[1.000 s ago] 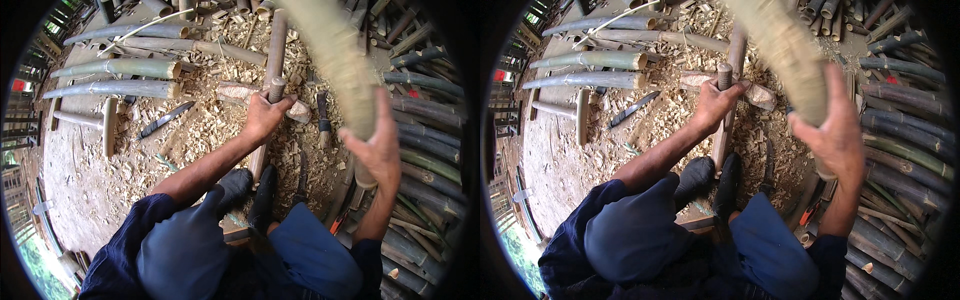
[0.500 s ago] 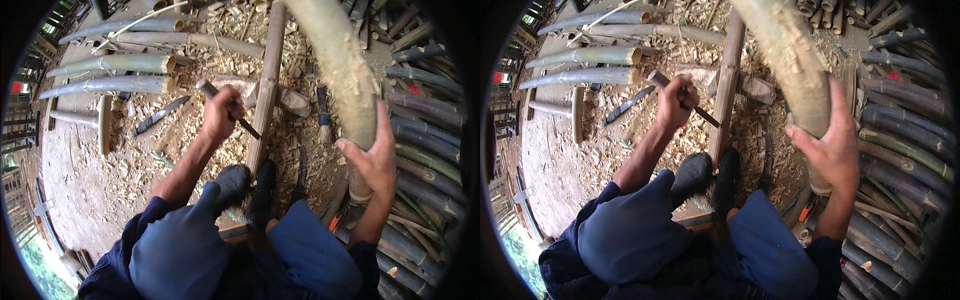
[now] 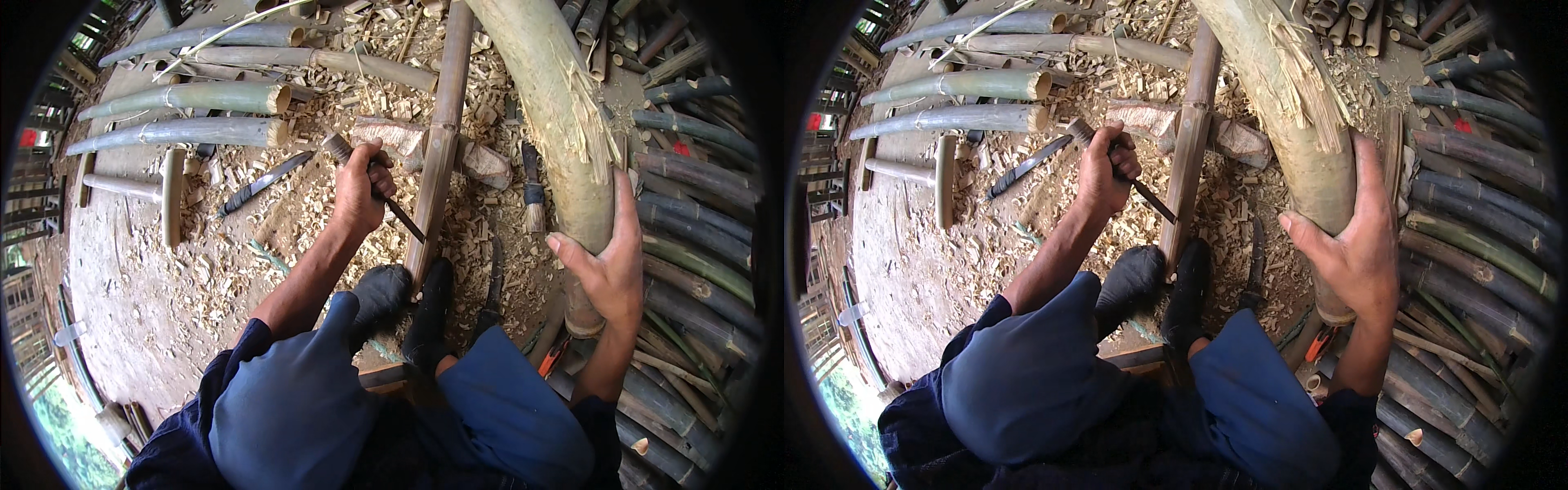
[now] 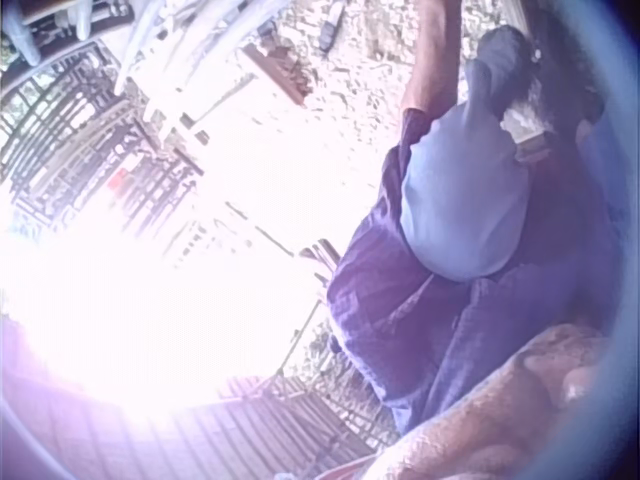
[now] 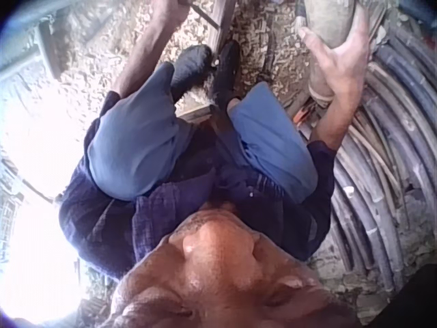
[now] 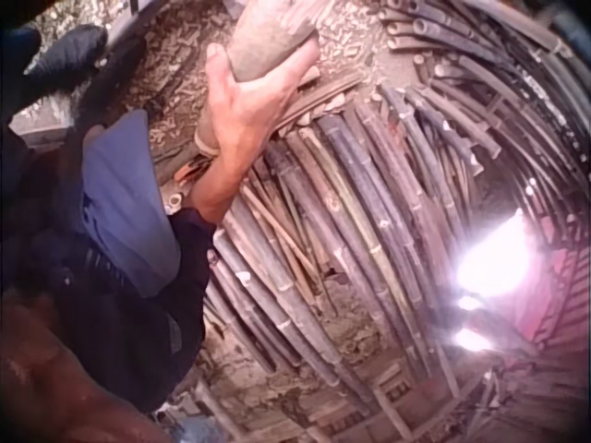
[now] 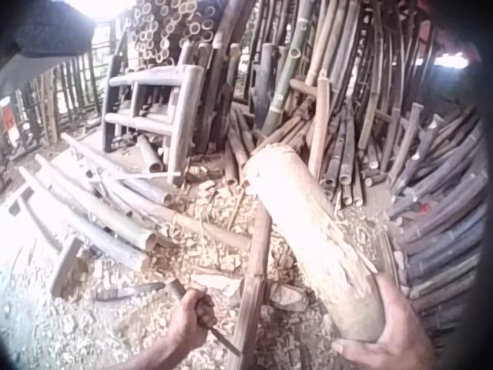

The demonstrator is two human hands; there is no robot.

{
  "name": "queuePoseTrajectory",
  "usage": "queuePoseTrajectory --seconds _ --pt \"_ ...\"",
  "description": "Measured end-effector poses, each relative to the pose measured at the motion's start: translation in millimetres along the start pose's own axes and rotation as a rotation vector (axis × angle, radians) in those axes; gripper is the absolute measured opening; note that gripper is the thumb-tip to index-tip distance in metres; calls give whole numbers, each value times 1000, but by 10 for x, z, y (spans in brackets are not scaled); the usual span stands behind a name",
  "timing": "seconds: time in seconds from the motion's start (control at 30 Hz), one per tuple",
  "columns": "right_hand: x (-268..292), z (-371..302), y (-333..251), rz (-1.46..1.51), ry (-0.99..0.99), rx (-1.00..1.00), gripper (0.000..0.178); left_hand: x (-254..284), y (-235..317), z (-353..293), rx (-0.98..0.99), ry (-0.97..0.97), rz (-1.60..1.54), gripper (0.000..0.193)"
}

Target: The person uses a wooden mallet and a blade to split a bamboo stalk into strips, then shaves the inner surface of a bamboo strip with a hand blade.

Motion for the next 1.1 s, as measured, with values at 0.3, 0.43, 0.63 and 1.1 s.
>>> queuePoseTrajectory --seconds 0.3,0.43,0.63,1.1 --pt "-49 223 -287 59 38 -49 84 -570 -263 -475 -520 -74 591 40" --pt "-213 160 -228 -291 -184 200 86 -570 -410 -510 -599 -183 710 21" --pt "41 121 -249 -105 33 206 92 -603 -400 -573 -558 -173 717 23" --pt "-462 -1119 1232 -45 281 -604 100 -99 -185 120 -66 -131 108 25"
Point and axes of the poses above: each hand's wrist, its own z-axis towards the middle knuckle, its own x-axis out of the back of the hand, y = z × x, the point moved 2 cm from there along z, towards the middle knuckle, and after that the axes turned 14 degrees about y, right-handed, at the moved point
